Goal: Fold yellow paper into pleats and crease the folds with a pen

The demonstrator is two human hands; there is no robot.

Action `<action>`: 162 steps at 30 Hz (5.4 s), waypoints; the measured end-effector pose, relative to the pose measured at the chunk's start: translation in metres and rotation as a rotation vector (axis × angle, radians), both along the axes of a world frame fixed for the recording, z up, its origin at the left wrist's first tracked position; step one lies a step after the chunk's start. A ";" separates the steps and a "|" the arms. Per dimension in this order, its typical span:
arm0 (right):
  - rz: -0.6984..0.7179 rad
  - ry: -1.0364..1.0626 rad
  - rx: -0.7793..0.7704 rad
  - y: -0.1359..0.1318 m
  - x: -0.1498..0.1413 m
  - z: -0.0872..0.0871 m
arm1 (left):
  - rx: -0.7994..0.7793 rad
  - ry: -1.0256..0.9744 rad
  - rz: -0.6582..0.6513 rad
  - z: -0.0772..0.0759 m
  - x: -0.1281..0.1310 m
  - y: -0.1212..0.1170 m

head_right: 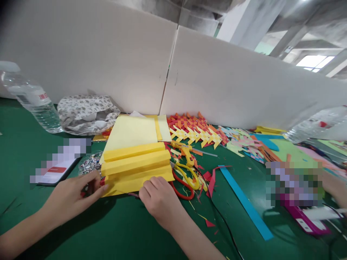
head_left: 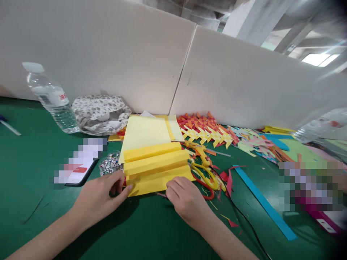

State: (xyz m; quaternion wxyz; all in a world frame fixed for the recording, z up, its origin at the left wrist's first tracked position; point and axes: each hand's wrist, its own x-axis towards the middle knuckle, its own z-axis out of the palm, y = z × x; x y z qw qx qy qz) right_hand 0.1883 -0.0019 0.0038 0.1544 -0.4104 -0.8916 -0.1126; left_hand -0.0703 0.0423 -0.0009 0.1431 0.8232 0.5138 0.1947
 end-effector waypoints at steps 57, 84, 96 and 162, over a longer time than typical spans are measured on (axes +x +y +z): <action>-0.035 0.133 -0.218 -0.030 0.015 0.000 | 0.053 0.034 0.099 -0.007 0.006 -0.004; -0.017 0.093 -0.176 -0.035 0.017 -0.007 | -0.331 -0.531 0.126 -0.004 0.008 0.008; 0.020 0.081 -0.157 -0.029 0.022 -0.002 | -0.424 -0.641 -0.042 -0.018 0.002 0.011; 0.059 0.149 -0.295 -0.010 -0.022 0.000 | -0.676 -0.791 -0.090 -0.019 0.012 0.005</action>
